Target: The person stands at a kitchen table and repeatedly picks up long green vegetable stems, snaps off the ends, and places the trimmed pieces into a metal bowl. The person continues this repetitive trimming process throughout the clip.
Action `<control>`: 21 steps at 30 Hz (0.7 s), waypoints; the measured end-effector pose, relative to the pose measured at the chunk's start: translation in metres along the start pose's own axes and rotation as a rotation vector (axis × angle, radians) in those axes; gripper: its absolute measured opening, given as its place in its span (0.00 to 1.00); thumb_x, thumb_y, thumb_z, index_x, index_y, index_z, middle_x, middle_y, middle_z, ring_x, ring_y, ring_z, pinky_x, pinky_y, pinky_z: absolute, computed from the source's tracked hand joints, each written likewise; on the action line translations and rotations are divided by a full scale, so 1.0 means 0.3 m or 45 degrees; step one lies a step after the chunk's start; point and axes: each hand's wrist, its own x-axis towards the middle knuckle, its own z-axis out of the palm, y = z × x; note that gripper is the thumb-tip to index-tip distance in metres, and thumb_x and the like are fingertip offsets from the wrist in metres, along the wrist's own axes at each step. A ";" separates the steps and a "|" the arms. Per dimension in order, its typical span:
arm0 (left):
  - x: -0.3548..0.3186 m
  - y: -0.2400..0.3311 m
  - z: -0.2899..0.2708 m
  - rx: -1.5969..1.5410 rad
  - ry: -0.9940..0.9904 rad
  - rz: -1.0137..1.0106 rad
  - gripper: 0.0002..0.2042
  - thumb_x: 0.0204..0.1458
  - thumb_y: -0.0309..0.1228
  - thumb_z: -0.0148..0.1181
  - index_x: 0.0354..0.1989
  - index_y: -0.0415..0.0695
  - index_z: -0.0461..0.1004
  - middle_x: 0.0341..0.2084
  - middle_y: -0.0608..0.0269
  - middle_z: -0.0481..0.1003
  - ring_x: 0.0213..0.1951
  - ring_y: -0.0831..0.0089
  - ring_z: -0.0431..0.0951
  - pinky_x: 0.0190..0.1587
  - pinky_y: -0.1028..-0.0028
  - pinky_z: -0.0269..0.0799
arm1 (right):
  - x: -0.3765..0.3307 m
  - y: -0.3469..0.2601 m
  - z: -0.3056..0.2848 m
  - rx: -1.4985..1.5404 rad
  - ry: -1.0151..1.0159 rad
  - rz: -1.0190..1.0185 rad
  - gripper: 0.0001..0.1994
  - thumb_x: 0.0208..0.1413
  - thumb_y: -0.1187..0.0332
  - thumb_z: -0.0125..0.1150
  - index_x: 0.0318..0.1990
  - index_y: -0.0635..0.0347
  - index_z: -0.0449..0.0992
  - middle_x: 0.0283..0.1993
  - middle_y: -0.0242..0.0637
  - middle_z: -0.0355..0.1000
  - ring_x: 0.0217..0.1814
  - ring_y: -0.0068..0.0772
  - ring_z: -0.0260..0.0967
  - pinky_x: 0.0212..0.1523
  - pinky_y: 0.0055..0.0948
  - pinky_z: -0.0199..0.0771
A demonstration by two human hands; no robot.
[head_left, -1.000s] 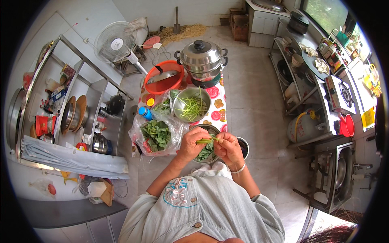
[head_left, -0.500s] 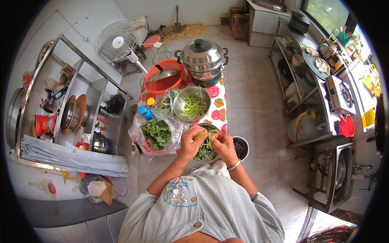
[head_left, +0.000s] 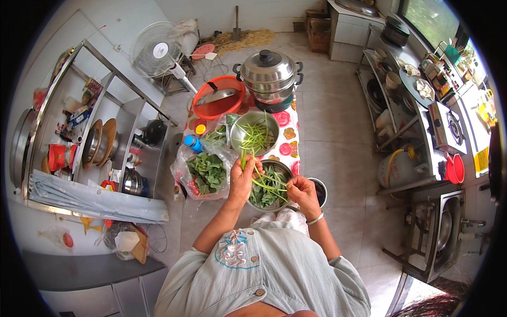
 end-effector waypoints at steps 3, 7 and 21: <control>0.017 0.020 -0.041 -0.009 0.036 0.030 0.06 0.57 0.33 0.48 0.34 0.43 0.66 0.29 0.63 0.70 0.30 0.77 0.71 0.33 0.77 0.72 | -0.039 -0.001 -0.073 0.113 0.028 0.053 0.05 0.52 0.74 0.52 0.25 0.61 0.69 0.17 0.24 0.63 0.15 0.12 0.53 0.15 0.14 0.51; 0.028 0.042 -0.080 0.057 0.200 0.065 0.06 0.57 0.33 0.48 0.33 0.44 0.67 0.28 0.65 0.71 0.29 0.81 0.70 0.29 0.83 0.69 | -0.088 0.022 -0.203 0.231 0.190 0.006 0.05 0.53 0.76 0.48 0.26 0.62 0.67 0.16 0.29 0.62 0.14 0.16 0.53 0.14 0.15 0.51; -0.006 0.046 0.008 0.781 -0.273 0.223 0.07 0.54 0.27 0.50 0.30 0.37 0.73 0.17 0.69 0.71 0.20 0.85 0.65 0.24 0.84 0.61 | -0.056 -0.071 -0.178 0.184 0.221 -0.315 0.08 0.49 0.83 0.44 0.33 0.67 0.71 0.26 0.34 0.70 0.19 0.16 0.60 0.18 0.15 0.59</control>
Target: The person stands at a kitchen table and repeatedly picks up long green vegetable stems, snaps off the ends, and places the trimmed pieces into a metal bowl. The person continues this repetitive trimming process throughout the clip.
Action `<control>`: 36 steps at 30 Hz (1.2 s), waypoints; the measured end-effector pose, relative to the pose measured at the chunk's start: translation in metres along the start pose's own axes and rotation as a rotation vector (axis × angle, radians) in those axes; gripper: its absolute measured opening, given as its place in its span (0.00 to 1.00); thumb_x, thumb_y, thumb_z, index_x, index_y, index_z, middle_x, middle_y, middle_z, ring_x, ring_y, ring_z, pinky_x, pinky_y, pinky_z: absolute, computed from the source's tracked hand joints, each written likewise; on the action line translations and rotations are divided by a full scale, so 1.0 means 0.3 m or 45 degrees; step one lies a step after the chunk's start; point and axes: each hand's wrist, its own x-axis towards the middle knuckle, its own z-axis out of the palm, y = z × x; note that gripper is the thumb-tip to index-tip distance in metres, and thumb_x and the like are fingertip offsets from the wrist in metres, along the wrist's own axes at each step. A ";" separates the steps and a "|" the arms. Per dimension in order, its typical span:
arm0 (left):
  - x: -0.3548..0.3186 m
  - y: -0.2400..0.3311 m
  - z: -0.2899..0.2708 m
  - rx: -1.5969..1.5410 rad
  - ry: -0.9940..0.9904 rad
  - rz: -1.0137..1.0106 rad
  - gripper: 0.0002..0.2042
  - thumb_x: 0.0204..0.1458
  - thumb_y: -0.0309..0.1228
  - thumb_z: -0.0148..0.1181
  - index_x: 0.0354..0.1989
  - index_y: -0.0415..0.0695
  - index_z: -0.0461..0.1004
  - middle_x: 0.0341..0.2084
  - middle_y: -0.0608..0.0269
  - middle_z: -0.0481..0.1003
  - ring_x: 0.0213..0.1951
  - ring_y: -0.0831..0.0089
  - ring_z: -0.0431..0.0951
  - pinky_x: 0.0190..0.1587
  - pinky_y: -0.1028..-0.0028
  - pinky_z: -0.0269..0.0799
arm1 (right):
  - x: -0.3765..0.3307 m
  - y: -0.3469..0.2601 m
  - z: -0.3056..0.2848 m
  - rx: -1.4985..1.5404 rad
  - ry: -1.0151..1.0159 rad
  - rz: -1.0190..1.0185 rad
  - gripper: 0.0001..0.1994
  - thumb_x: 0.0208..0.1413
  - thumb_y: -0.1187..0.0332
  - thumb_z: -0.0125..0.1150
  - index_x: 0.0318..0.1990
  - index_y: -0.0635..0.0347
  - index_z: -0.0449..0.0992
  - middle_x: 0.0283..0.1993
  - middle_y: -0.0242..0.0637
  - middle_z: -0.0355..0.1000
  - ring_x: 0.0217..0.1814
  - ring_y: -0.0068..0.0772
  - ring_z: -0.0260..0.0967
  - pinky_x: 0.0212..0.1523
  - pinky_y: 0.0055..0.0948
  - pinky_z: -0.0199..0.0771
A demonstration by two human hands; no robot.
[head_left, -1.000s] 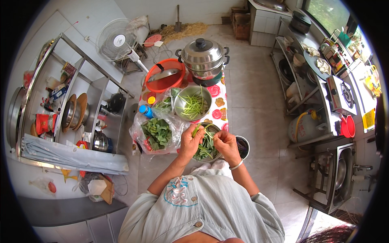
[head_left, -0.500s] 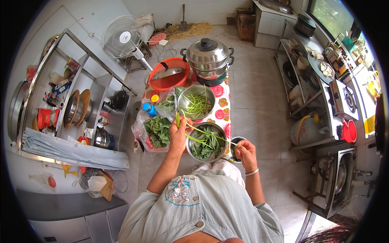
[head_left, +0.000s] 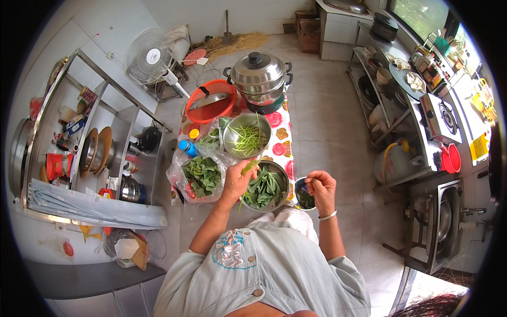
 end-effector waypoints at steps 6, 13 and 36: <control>-0.020 0.057 0.034 0.238 -0.322 0.079 0.05 0.46 0.21 0.51 0.31 0.37 0.73 0.16 0.61 0.71 0.20 0.76 0.71 0.24 0.77 0.65 | 0.038 -0.093 0.188 -0.767 -0.260 -0.361 0.04 0.48 0.79 0.55 0.33 0.67 0.72 0.25 0.33 0.68 0.22 0.18 0.64 0.21 0.17 0.63; -0.028 0.056 0.017 0.268 -0.415 0.106 0.05 0.42 0.21 0.55 0.30 0.38 0.72 0.18 0.58 0.72 0.20 0.70 0.73 0.23 0.73 0.66 | 0.052 -0.097 0.197 -1.265 -0.444 -0.673 0.02 0.44 0.77 0.57 0.28 0.64 0.72 0.25 0.42 0.69 0.24 0.43 0.68 0.26 0.33 0.68; -0.052 0.020 0.074 0.067 -0.364 0.366 0.07 0.38 0.16 0.59 0.28 0.38 0.74 0.24 0.60 0.73 0.28 0.72 0.75 0.30 0.77 0.69 | -0.022 0.082 0.142 0.230 -0.574 0.592 0.07 0.56 0.68 0.52 0.29 0.61 0.67 0.20 0.26 0.60 0.15 0.13 0.50 0.15 0.14 0.47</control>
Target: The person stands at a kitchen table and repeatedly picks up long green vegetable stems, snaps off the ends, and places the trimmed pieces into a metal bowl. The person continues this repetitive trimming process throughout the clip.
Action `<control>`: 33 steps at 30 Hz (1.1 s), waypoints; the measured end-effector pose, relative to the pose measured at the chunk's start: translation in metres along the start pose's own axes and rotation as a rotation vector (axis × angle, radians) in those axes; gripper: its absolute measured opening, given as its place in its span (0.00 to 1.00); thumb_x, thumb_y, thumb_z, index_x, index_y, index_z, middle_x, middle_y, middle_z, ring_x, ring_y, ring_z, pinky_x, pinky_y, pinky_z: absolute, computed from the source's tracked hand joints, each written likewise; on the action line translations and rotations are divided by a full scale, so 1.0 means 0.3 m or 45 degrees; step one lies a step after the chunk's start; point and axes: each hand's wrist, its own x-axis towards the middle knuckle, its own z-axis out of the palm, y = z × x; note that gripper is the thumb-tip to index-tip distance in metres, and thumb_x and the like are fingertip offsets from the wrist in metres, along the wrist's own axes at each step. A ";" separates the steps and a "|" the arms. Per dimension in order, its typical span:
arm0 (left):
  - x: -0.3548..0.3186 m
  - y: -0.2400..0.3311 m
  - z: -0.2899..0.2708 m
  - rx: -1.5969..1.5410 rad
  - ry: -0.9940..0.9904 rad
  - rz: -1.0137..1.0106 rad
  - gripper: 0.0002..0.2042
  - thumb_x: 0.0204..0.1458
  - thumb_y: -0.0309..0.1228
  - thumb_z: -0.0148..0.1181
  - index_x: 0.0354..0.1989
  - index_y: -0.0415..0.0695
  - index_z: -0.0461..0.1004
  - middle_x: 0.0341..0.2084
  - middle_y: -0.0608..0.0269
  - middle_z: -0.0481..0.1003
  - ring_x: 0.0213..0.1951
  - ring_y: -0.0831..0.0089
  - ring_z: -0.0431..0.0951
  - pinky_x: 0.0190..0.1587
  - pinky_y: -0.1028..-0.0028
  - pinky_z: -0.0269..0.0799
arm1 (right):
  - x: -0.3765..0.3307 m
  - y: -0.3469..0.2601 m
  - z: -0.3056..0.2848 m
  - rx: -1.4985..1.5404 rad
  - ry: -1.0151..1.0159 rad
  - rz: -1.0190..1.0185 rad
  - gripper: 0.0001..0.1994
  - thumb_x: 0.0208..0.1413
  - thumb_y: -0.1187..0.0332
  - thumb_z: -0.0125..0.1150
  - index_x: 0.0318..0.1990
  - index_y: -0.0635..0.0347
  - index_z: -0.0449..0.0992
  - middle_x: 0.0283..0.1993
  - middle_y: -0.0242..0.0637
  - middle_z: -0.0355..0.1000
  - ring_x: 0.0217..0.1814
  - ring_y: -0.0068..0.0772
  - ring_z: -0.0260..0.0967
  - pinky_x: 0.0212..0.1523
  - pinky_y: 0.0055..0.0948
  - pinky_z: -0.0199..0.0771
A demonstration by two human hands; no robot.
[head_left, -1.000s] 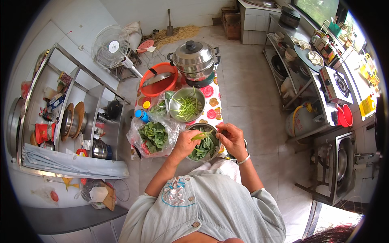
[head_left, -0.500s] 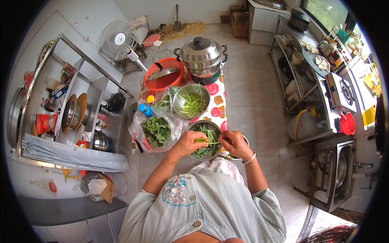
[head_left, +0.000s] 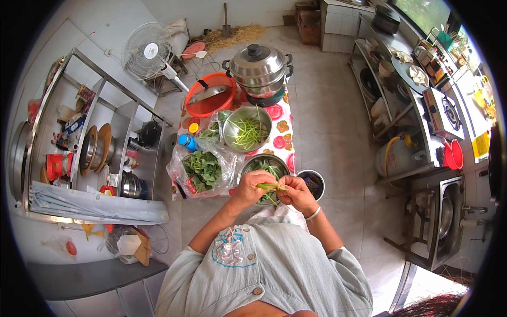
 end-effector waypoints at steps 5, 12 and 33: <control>-0.008 -0.003 0.000 -0.018 0.026 -0.084 0.06 0.40 0.17 0.60 0.29 0.38 0.74 0.24 0.61 0.73 0.28 0.75 0.74 0.31 0.79 0.68 | 0.035 0.025 -0.009 -0.314 0.271 -0.148 0.07 0.57 0.69 0.49 0.29 0.61 0.67 0.18 0.23 0.61 0.16 0.12 0.53 0.15 0.15 0.51; -0.034 -0.063 0.008 -0.018 0.291 -0.300 0.04 0.44 0.21 0.58 0.30 0.38 0.74 0.23 0.63 0.73 0.24 0.75 0.72 0.28 0.79 0.67 | 0.071 0.057 -0.038 -0.624 0.459 -0.204 0.07 0.55 0.70 0.50 0.27 0.63 0.67 0.18 0.23 0.62 0.17 0.11 0.55 0.17 0.14 0.54; -0.026 -0.202 -0.117 -0.921 0.597 -0.742 0.01 0.52 0.25 0.52 0.32 0.45 0.68 0.22 0.73 0.65 0.16 0.89 0.58 0.16 0.88 0.52 | 0.007 0.079 -0.189 -0.616 0.673 -0.101 0.07 0.53 0.72 0.51 0.24 0.63 0.67 0.16 0.24 0.62 0.14 0.11 0.54 0.14 0.14 0.51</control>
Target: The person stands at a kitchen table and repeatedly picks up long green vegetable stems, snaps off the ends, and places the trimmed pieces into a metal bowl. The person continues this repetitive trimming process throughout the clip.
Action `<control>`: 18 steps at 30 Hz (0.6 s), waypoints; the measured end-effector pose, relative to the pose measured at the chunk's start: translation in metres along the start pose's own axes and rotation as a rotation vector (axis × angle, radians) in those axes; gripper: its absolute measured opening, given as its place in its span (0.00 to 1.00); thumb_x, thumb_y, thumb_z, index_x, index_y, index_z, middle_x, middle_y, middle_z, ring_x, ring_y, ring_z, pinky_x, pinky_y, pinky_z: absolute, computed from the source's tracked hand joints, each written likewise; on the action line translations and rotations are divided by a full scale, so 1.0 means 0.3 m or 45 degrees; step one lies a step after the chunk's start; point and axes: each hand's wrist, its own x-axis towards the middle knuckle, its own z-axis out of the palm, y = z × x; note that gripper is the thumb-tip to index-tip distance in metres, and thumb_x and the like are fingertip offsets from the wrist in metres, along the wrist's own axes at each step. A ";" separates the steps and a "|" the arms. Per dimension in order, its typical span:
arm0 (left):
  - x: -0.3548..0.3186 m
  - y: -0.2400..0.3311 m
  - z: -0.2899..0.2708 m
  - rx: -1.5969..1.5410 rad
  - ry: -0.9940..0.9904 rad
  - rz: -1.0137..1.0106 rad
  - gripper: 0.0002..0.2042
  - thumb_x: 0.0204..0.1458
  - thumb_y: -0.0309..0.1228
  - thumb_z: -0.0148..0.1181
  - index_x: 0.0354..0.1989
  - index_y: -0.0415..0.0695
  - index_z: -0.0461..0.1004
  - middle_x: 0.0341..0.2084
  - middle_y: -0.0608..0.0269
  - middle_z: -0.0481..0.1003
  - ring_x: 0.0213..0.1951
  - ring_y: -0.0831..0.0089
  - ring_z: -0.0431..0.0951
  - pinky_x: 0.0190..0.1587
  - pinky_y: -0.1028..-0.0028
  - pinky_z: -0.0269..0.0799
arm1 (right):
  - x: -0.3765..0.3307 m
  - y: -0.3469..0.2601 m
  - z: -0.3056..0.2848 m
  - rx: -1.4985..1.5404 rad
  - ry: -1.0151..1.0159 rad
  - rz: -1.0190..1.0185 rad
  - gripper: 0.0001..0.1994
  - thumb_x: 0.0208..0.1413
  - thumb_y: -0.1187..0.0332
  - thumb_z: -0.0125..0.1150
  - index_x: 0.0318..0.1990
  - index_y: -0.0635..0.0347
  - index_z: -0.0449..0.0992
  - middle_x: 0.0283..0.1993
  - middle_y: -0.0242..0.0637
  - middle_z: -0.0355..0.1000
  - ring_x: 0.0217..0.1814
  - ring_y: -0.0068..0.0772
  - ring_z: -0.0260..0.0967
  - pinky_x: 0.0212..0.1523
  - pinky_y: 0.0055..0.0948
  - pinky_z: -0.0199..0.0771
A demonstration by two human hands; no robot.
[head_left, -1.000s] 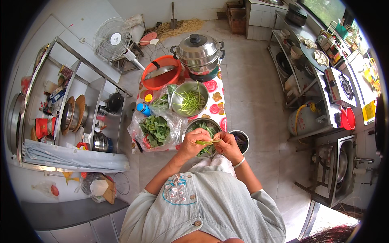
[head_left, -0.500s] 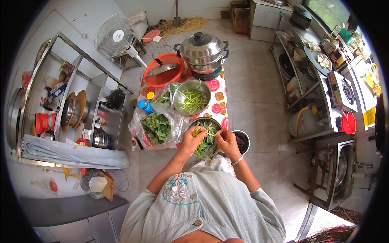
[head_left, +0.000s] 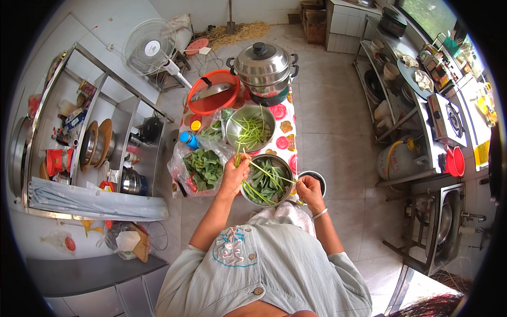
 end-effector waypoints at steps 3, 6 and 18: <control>0.040 0.001 -0.049 -0.105 0.097 -0.014 0.02 0.51 0.26 0.54 0.33 0.46 0.68 0.22 0.72 0.66 0.16 0.88 0.58 0.15 0.87 0.52 | -0.003 0.029 -0.058 0.019 0.083 0.069 0.09 0.53 0.73 0.48 0.21 0.60 0.65 0.14 0.26 0.59 0.13 0.14 0.51 0.12 0.16 0.48; 0.086 -0.003 -0.106 -0.206 0.196 -0.027 0.03 0.51 0.26 0.55 0.33 0.46 0.68 0.22 0.70 0.67 0.14 0.87 0.58 0.13 0.87 0.51 | 0.002 0.084 -0.132 0.096 0.165 0.097 0.08 0.51 0.75 0.46 0.20 0.60 0.64 0.14 0.27 0.60 0.12 0.15 0.52 0.12 0.17 0.48; 0.471 -0.101 -0.375 -0.357 0.701 -0.130 0.04 0.54 0.26 0.49 0.28 0.47 0.64 0.19 0.67 0.67 0.11 0.82 0.56 0.12 0.80 0.51 | -0.053 0.257 -0.386 0.219 0.725 0.256 0.06 0.51 0.73 0.48 0.23 0.58 0.65 0.16 0.30 0.63 0.13 0.17 0.55 0.11 0.15 0.51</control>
